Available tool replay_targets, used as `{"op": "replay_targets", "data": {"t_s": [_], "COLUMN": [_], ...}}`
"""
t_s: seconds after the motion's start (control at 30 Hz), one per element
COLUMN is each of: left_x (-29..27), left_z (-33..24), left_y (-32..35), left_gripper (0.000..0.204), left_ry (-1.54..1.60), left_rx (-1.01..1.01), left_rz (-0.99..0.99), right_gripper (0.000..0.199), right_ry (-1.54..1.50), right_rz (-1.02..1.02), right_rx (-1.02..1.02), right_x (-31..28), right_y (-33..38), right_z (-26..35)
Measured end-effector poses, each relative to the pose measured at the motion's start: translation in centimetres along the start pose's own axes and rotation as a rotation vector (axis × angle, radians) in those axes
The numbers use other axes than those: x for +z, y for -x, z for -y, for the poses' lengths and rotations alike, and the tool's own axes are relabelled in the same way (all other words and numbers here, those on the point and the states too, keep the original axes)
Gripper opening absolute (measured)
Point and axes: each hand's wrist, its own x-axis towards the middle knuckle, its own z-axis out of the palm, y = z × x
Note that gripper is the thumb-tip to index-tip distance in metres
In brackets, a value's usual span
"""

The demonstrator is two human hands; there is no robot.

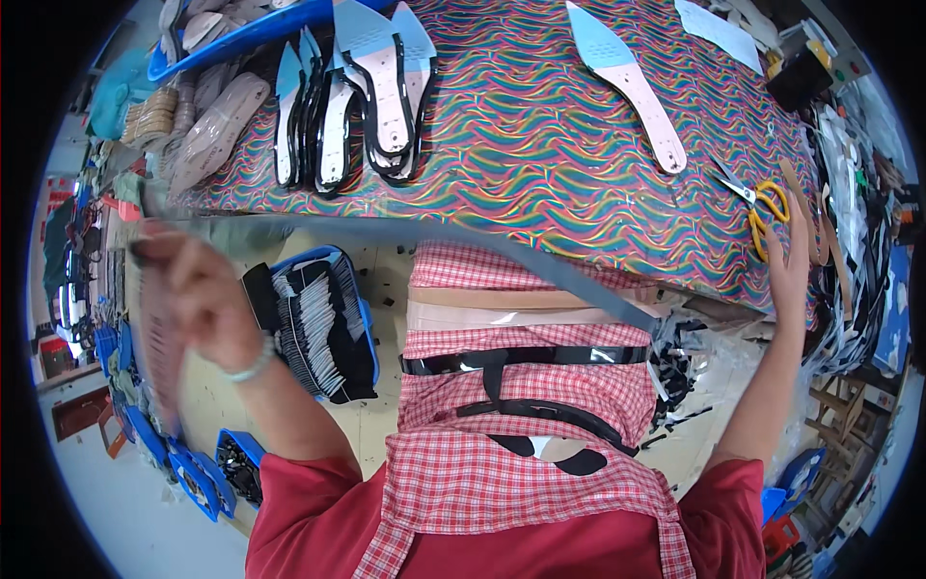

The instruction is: The person assembles shoe components by attaching black rubber strips to the edges of light blue and pink shoe insoles. They pick up each insole, align the rubber strip along the perimeter, press it into place, and then trim the excess with yellow-handled scissors. The process is repeated for multiple insoles, with finished pieces placed on the table.

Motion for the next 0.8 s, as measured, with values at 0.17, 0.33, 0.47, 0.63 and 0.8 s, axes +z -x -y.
{"op": "replay_targets", "data": {"t_s": [0.17, 0.33, 0.47, 0.63, 0.8], "left_x": [-0.4, -7.4, -10.1, -10.6, -9.9], "left_z": [-1.5, 7.2, 12.1, 13.8, 13.7], "left_y": [0.1, -1.1, -1.6, -2.6, -3.0], "left_gripper": [0.032, 0.049, 0.039, 0.044, 0.041], "left_ry": [-0.801, -0.846, -1.055, -0.918, -0.530], "left_rx": [0.069, -0.303, -0.453, -0.579, -0.707], "left_rz": [-0.262, -0.480, -0.490, -0.424, -0.618], "right_gripper": [0.052, 0.057, 0.065, 0.077, 0.095], "right_ry": [0.228, -0.065, -0.261, -0.784, -0.731], "right_rz": [0.270, 0.355, 0.489, 0.409, 0.690], "right_rx": [0.095, 0.128, 0.475, 0.487, 0.135], "right_x": [-1.5, -0.6, -1.3, 0.2, 3.7], "right_y": [0.4, 0.1, 0.7, 8.6, 9.7], "right_z": [-4.2, -3.5, 0.1, 10.1, 17.0]}}
